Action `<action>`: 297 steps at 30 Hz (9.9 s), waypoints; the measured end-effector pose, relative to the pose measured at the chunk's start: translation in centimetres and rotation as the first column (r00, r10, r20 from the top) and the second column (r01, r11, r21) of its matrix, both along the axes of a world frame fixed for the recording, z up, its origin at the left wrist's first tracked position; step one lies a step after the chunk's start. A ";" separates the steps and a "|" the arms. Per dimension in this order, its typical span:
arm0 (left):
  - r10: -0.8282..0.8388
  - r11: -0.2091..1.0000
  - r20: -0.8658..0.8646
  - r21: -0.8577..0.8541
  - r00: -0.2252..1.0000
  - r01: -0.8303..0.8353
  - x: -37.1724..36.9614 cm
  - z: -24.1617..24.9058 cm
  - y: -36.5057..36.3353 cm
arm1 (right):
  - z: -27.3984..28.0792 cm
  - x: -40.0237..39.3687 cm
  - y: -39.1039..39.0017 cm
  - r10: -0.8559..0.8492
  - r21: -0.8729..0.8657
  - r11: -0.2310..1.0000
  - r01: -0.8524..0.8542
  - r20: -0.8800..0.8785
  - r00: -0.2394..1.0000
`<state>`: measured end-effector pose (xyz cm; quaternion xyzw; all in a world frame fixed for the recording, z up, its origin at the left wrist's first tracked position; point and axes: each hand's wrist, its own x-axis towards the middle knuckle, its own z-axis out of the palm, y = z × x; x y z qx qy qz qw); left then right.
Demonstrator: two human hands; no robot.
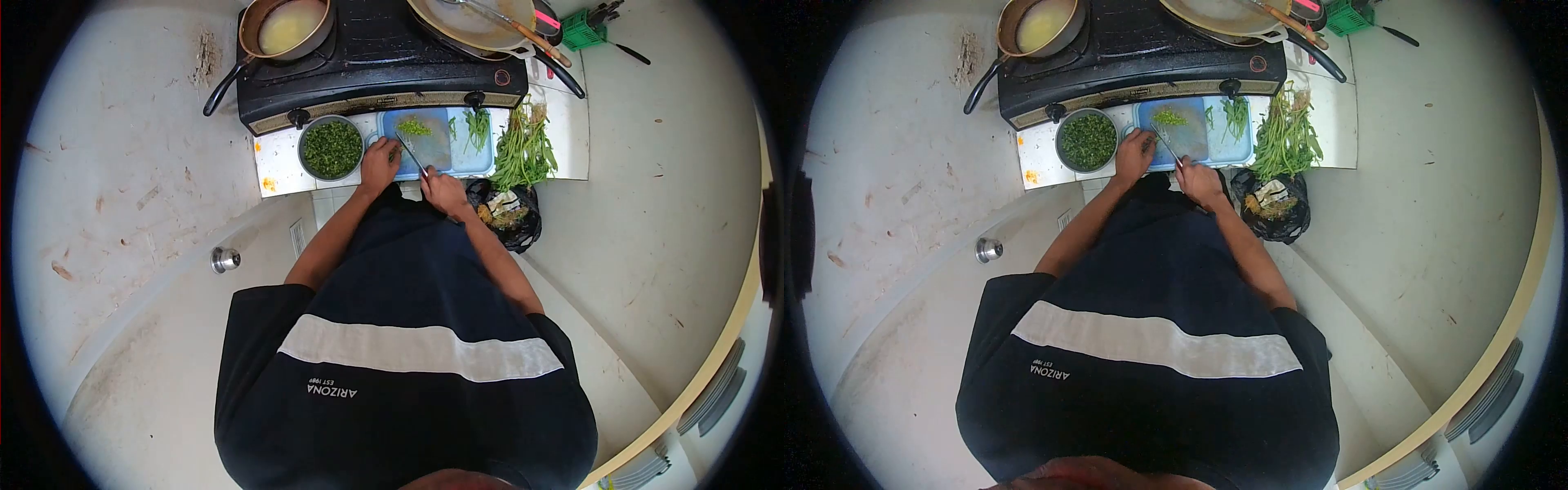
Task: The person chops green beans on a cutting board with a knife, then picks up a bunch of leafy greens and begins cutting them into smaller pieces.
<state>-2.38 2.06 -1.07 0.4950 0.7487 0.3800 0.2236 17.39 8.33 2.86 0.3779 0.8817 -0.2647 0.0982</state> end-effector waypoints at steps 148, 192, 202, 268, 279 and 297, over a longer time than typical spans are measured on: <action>0.037 0.999 0.010 0.025 0.999 -0.037 0.4 0.0 -0.1 | -0.3 -1.7 0.3 -0.005 0.002 1.000 0.006 -0.048 0.999; 0.049 0.999 0.148 0.004 0.988 -0.050 0.6 0.2 -0.3 | -1.9 -2.4 0.2 0.124 0.185 0.976 -0.116 -0.032 0.992; -0.024 1.000 0.084 -0.003 0.996 0.024 0.4 0.2 -0.4 | -1.9 -2.7 -0.2 0.079 0.133 0.989 -0.068 -0.075 0.994; -0.099 0.994 -0.001 0.049 0.995 0.099 -0.3 0.0 -0.3 | -0.9 -0.3 1.3 0.092 0.049 0.995 -0.091 -0.025 0.995; -0.079 0.996 0.089 0.054 0.993 0.075 -0.3 -0.7 -0.1 | -1.3 -2.0 0.5 0.111 0.124 0.987 -0.105 -0.049 0.993; -0.064 0.997 0.047 0.038 0.997 0.062 -0.3 -0.1 -0.1 | -2.4 -2.3 0.5 0.092 0.161 0.983 -0.083 -0.050 0.995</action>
